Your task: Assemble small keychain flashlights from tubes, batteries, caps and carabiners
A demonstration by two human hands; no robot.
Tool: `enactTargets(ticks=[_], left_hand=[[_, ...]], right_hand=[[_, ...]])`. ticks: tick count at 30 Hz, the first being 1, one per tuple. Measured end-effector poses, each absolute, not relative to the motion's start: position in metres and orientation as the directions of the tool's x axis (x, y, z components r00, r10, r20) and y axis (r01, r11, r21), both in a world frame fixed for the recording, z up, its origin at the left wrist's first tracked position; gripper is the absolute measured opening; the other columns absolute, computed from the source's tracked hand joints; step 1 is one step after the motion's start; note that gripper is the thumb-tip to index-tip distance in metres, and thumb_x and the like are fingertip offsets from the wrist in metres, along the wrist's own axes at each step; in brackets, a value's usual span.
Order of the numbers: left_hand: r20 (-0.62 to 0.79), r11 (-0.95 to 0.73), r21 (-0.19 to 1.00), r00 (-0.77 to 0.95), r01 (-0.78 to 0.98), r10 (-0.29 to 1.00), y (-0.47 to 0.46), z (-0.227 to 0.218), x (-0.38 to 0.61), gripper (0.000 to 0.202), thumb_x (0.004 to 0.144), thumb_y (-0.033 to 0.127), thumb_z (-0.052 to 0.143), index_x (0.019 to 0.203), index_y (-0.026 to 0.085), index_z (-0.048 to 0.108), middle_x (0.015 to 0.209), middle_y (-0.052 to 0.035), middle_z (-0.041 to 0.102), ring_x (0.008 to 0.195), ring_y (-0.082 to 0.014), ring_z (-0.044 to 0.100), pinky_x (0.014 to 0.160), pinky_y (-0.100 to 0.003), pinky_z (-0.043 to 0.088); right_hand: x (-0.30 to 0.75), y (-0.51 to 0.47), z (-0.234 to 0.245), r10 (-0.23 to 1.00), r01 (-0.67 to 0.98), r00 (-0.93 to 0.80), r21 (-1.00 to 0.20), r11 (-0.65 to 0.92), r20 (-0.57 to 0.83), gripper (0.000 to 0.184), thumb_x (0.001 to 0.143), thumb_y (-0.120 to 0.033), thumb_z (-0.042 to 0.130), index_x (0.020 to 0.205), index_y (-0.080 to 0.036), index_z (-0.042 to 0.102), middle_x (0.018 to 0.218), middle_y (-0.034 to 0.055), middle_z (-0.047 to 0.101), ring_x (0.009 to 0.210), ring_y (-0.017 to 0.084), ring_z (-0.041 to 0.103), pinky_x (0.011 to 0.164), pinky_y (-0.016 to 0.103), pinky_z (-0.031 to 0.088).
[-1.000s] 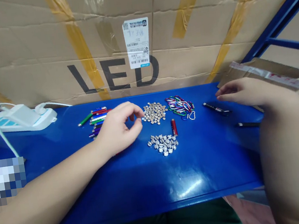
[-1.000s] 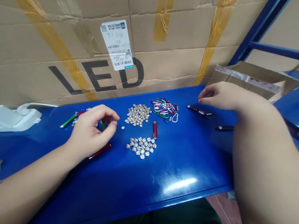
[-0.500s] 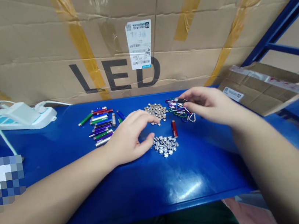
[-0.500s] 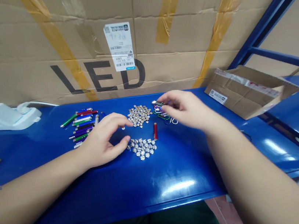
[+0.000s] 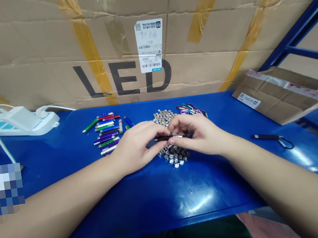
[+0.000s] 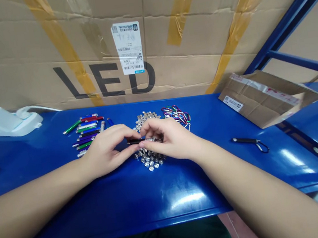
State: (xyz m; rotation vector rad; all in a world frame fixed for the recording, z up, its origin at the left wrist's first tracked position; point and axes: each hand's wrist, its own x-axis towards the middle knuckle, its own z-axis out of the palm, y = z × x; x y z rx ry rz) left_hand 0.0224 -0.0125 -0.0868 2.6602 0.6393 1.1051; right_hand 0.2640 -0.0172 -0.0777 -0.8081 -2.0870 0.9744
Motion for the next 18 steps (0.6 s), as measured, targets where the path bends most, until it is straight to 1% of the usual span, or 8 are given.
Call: enactTargets(ticks=[3, 7, 9, 11, 13, 15, 16, 18], left_hand=[[0.644, -0.854, 0.339, 0.565, 0.394, 0.516, -0.009, -0.087, 0.019, 0.018, 0.103, 0.026, 0.066, 0.119, 0.019, 0.070, 0.100, -0.0064, 0.074, 0.092, -0.0195, 0.069, 0.084, -0.033, 0.057], [0.663, -0.832, 0.311, 0.523, 0.459, 0.536, -0.005, -0.087, 0.016, 0.024, 0.104, 0.027, 0.062, 0.124, 0.020, 0.073, 0.100, -0.0070, 0.070, 0.092, -0.0204, 0.067, 0.083, -0.034, 0.057], [0.672, -0.826, 0.303, 0.508, 0.475, 0.539, -0.004, -0.087, 0.015, 0.024, 0.104, 0.026, 0.063, 0.124, 0.019, 0.074, 0.100, -0.0071, 0.069, 0.093, -0.0205, 0.066, 0.084, -0.035, 0.057], [0.676, -0.823, 0.304, 0.500, 0.479, 0.541, -0.004, -0.086, 0.015, 0.023, 0.104, 0.025, 0.062, 0.122, 0.018, 0.073, 0.104, -0.0079, 0.070, 0.097, -0.0209, 0.067, 0.088, -0.035, 0.057], [0.669, -0.817, 0.320, 0.496, 0.480, 0.553, -0.003, -0.085, 0.015, 0.021, 0.104, 0.025, 0.061, 0.119, 0.018, 0.073, 0.110, -0.0088, 0.072, 0.103, -0.0218, 0.068, 0.093, -0.036, 0.056], [0.653, -0.778, 0.374, 0.452, 0.505, 0.607, -0.002, -0.084, 0.014, 0.020, 0.105, 0.027, 0.058, 0.117, 0.018, 0.071, 0.113, -0.0088, 0.074, 0.107, -0.0229, 0.070, 0.098, -0.038, 0.055], [0.645, -0.741, 0.425, 0.401, 0.519, 0.651, 0.000, -0.084, 0.014, 0.020, 0.106, 0.029, 0.057, 0.117, 0.018, 0.070, 0.113, -0.0083, 0.075, 0.106, -0.0228, 0.070, 0.098, -0.038, 0.055], [0.610, -0.643, 0.573, 0.259, 0.507, 0.749, 0.005, -0.085, 0.012, 0.022, 0.108, 0.035, 0.054, 0.119, 0.020, 0.066, 0.108, -0.0067, 0.076, 0.096, -0.0210, 0.072, 0.090, -0.036, 0.057]], right_hand=[[0.267, -0.016, -0.079, 0.820, 0.213, -0.453, -0.851, 0.479, 0.349, 0.029, 0.091, -0.043, 0.081, 0.098, -0.020, 0.064, 0.084, 0.0025, 0.070, 0.069, 0.014, 0.064, 0.064, 0.028, 0.053], [0.268, -0.013, -0.080, 0.871, 0.176, -0.329, -0.883, 0.436, 0.364, 0.036, 0.090, -0.052, 0.080, 0.090, -0.021, 0.063, 0.076, 0.0007, 0.068, 0.061, 0.013, 0.060, 0.057, 0.027, 0.050], [0.267, -0.012, -0.080, 0.875, 0.160, -0.321, -0.890, 0.428, 0.363, 0.036, 0.092, -0.052, 0.079, 0.087, -0.020, 0.062, 0.075, 0.0007, 0.068, 0.060, 0.012, 0.060, 0.057, 0.026, 0.051], [0.267, -0.011, -0.079, 0.872, 0.135, -0.343, -0.900, 0.414, 0.350, 0.035, 0.093, -0.051, 0.077, 0.085, -0.020, 0.061, 0.074, 0.0005, 0.067, 0.060, 0.012, 0.060, 0.058, 0.027, 0.052], [0.267, -0.010, -0.080, 0.863, 0.141, -0.369, -0.897, 0.418, 0.344, 0.032, 0.093, -0.049, 0.077, 0.088, -0.020, 0.062, 0.076, 0.0006, 0.067, 0.063, 0.013, 0.062, 0.060, 0.027, 0.053], [0.269, -0.009, -0.080, 0.854, 0.193, -0.371, -0.869, 0.456, 0.366, 0.027, 0.094, -0.045, 0.076, 0.095, -0.021, 0.065, 0.083, 0.0018, 0.070, 0.069, 0.015, 0.063, 0.065, 0.029, 0.054], [0.271, -0.008, -0.080, 0.846, 0.234, -0.367, -0.841, 0.487, 0.388, 0.025, 0.094, -0.043, 0.075, 0.100, -0.021, 0.066, 0.087, 0.0027, 0.071, 0.073, 0.015, 0.064, 0.068, 0.030, 0.055], [0.274, -0.007, -0.079, 0.810, 0.344, -0.387, -0.746, 0.571, 0.441, 0.021, 0.097, -0.039, 0.072, 0.109, -0.021, 0.067, 0.097, 0.0054, 0.074, 0.081, 0.018, 0.066, 0.075, 0.033, 0.055]])
